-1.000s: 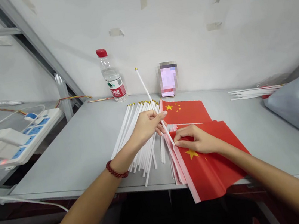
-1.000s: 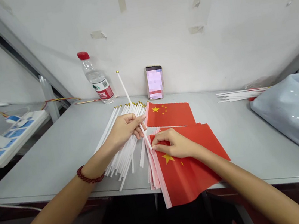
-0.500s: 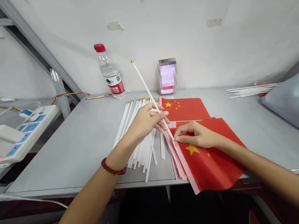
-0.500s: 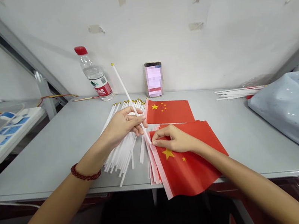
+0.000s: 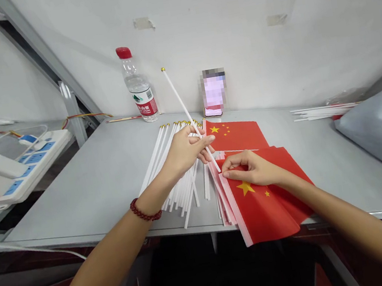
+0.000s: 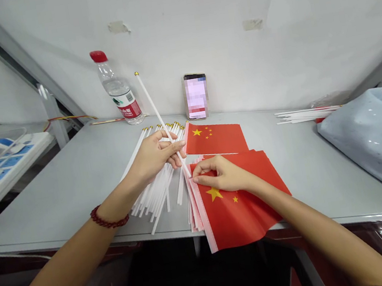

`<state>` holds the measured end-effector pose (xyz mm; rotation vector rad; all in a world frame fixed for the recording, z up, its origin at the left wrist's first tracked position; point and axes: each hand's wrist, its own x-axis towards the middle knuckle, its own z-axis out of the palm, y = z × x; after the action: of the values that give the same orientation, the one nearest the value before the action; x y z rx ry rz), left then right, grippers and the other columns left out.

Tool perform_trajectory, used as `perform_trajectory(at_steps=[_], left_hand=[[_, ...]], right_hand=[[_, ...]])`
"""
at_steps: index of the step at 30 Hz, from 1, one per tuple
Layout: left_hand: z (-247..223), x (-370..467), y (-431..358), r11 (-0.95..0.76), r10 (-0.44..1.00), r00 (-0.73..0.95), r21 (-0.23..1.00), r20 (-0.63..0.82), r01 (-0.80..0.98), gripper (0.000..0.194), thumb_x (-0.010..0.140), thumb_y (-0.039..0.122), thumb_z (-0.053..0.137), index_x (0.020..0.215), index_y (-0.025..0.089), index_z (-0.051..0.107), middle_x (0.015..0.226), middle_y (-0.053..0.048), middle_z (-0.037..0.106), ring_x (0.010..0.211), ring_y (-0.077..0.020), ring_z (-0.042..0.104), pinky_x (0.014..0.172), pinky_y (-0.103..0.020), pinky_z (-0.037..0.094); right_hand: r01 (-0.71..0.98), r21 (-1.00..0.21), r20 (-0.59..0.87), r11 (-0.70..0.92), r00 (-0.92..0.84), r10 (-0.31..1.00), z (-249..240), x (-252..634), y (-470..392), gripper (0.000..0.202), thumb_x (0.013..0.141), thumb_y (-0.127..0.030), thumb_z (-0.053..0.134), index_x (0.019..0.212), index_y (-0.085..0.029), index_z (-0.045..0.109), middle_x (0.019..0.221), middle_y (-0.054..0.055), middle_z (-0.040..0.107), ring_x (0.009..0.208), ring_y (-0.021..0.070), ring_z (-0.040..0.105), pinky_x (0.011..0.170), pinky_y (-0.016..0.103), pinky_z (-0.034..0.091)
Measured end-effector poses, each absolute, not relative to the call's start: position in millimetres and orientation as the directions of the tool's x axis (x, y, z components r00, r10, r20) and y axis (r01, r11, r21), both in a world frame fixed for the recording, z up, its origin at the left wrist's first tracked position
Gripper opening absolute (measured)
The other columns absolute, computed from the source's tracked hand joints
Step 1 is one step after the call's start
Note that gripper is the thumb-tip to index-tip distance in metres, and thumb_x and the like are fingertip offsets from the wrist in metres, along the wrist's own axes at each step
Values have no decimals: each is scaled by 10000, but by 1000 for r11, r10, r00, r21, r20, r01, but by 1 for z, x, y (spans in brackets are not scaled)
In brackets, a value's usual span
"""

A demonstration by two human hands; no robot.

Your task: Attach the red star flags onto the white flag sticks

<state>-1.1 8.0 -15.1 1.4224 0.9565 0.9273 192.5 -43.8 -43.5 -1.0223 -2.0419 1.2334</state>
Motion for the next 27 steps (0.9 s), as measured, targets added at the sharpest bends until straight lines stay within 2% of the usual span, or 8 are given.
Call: perform_trajectory(at_steps=[6, 10, 17, 21, 27], left_hand=[[-15, -4, 11, 135, 909, 401, 990, -112, -29, 175, 839, 216, 654, 919, 135, 521, 645, -13, 656, 454, -69, 567, 433, -184, 446], [-17, -6, 14, 208, 859, 484, 978, -169, -28, 238, 787, 169, 709, 969, 98, 575, 715, -29, 659, 512, -63, 585, 501, -199, 480], [-21, -6, 15, 169, 840, 517, 985, -163, 36, 211, 794, 193, 708, 945, 88, 605, 681, -30, 644, 492, -56, 559, 474, -184, 464], [-23, -4, 15, 159, 838, 522, 986, -157, 41, 192, 792, 173, 703, 931, 93, 599, 684, -29, 645, 485, -62, 565, 462, -187, 467], [-29, -3, 17, 137, 825, 551, 990, -129, 27, 238, 777, 191, 721, 961, 103, 599, 709, -27, 656, 490, -71, 582, 464, -198, 480]], right_hand=[[313, -918, 17, 243, -582, 813, -45, 192, -43, 145, 806, -299, 682, 845, -160, 696, 729, 8, 647, 609, 91, 506, 579, 233, 410], [330, -904, 38, 272, -572, 819, -46, 193, -43, 144, 778, -300, 715, 817, -162, 704, 710, 2, 650, 599, 84, 509, 575, 227, 416], [307, -912, 45, 273, -586, 809, -43, 192, -45, 96, 784, -240, 696, 778, -144, 690, 694, 3, 644, 581, 76, 516, 560, 218, 424], [325, -903, 41, 279, -584, 811, -41, 192, -45, 106, 795, -249, 682, 761, -148, 677, 654, -10, 622, 544, 67, 496, 543, 217, 414], [346, -879, 69, 329, -589, 805, -43, 193, -44, 119, 796, -263, 676, 761, -150, 674, 678, -2, 631, 589, 81, 507, 585, 228, 426]])
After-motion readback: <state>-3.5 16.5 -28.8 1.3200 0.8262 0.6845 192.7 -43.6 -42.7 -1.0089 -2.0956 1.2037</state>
